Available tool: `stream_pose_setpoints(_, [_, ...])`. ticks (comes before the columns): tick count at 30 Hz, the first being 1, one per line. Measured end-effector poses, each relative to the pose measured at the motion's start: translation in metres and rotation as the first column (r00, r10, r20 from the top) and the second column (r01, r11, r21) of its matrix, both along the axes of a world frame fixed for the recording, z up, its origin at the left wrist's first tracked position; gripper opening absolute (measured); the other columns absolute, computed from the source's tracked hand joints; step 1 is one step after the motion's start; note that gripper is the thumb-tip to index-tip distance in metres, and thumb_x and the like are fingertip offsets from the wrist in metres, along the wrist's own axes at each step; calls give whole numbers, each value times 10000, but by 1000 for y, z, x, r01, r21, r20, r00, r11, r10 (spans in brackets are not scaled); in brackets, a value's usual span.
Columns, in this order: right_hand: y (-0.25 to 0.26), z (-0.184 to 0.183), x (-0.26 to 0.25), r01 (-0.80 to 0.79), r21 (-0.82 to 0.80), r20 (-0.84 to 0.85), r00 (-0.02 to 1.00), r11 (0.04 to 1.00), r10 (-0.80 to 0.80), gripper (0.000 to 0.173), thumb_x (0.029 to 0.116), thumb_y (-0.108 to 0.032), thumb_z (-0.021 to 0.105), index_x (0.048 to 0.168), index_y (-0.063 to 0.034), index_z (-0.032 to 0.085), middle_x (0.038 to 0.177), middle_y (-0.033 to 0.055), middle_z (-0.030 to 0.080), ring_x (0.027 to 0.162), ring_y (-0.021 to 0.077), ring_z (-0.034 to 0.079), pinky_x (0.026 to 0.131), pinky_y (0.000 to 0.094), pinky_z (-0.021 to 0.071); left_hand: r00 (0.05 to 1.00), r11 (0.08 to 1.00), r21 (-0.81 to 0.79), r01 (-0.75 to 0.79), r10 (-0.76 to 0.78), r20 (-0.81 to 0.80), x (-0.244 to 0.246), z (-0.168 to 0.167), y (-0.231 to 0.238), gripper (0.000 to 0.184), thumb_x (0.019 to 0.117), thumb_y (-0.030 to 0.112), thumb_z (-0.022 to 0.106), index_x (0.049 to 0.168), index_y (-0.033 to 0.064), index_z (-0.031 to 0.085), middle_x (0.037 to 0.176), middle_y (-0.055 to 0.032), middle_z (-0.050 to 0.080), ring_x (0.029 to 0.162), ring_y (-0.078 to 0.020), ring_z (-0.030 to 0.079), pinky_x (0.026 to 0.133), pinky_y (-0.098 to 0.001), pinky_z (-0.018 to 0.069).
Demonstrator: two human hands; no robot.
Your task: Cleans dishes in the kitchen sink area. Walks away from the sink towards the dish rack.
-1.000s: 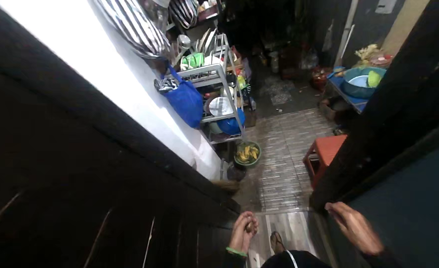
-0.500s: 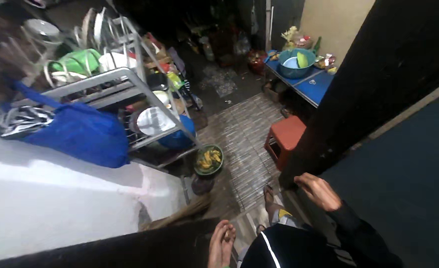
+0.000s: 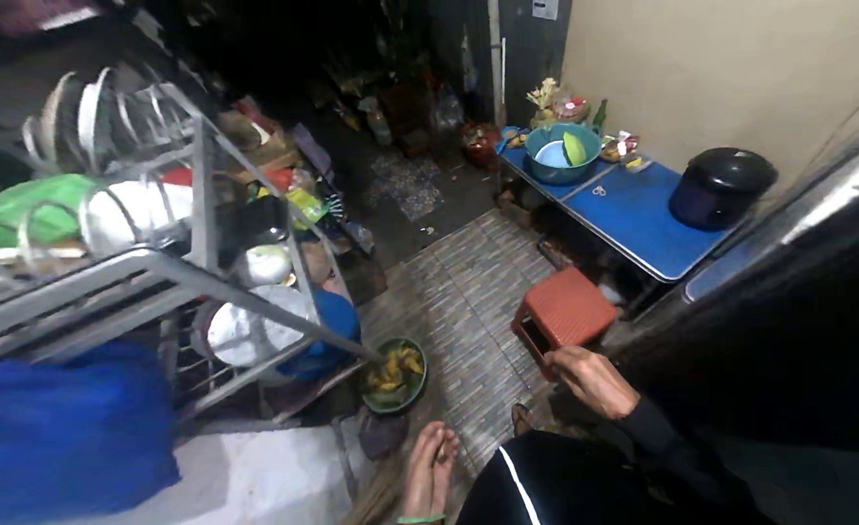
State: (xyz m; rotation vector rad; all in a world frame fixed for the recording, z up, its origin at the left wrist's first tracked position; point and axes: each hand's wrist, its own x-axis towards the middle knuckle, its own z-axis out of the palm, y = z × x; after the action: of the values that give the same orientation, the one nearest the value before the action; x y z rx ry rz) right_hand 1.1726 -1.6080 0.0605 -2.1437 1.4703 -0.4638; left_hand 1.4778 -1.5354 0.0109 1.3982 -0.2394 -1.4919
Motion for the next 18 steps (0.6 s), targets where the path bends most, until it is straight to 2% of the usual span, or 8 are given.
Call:
stream_pose_setpoints(3, [-33, -7, 0, -18, 9, 11, 1000, 1000, 18, 234, 993, -66, 572, 1151, -36, 742, 1080, 191, 725, 999, 351, 721, 886, 498, 589, 999, 999, -11, 40, -40, 8, -5, -1, -50, 169, 1039, -9, 406, 1023, 41, 566, 812, -26, 680, 687, -90, 673, 645, -216, 577])
stream_pose_setpoints(5, [-48, -9, 3, 9, 58, 13, 1000, 998, -10, 235, 988, -66, 584, 1159, -33, 740, 1105, 193, 722, 1013, 357, 718, 897, 514, 584, 997, 998, -7, 70, -69, 16, -6, 2, -72, 177, 1024, -34, 415, 985, 35, 573, 815, -25, 677, 703, -91, 674, 675, -224, 583])
stream_pose_setpoints(8, [-74, -12, 8, 90, 102, 26, 995, 991, -94, 228, 978, -46, 609, 1161, -4, 740, 1130, 208, 724, 1020, 385, 719, 901, 554, 577, 993, 993, 36, 116, -117, 20, -5, 10, -102, 169, 1022, -58, 420, 981, 13, 569, 827, -31, 663, 720, -96, 662, 702, -239, 574])
stream_pose_setpoints(11, [-108, -15, 14, 112, 129, 63, 991, 985, -120, 236, 974, -20, 597, 1151, 77, 719, 1108, 287, 713, 1015, 472, 702, 912, 613, 551, 988, 985, 74, 155, -157, 17, 9, 10, -133, 146, 1028, -51, 445, 999, -13, 583, 814, -34, 660, 716, -99, 651, 715, -254, 563])
stream_pose_setpoints(14, [-152, -24, 22, 89, 168, 68, 993, 982, -101, 267, 1008, -53, 558, 1176, 108, 689, 1132, 313, 697, 1049, 476, 690, 952, 604, 534, 986, 980, 103, 169, -168, -15, 31, 4, -171, 182, 1080, 51, 410, 1060, -12, 579, 820, -22, 631, 716, -99, 630, 722, -259, 554])
stream_pose_setpoints(15, [-166, -26, 27, 90, 175, 62, 993, 981, -102, 273, 1016, -58, 549, 1186, 109, 683, 1143, 315, 693, 1063, 475, 685, 963, 600, 528, 989, 983, 111, 146, -143, -32, 38, 0, -185, 242, 1107, 119, 377, 1028, 13, 579, 785, -10, 621, 689, -96, 622, 699, -253, 550])
stream_pose_setpoints(18, [-214, -27, 51, 82, 141, 10, 996, 987, -84, 278, 1020, -79, 546, 1178, 95, 694, 1121, 314, 695, 1034, 478, 687, 940, 612, 531, 995, 995, 43, 92, -90, -41, 67, -7, -234, 484, 1137, 306, 261, 780, 128, 534, 671, 27, 612, 620, -82, 598, 637, -236, 526])
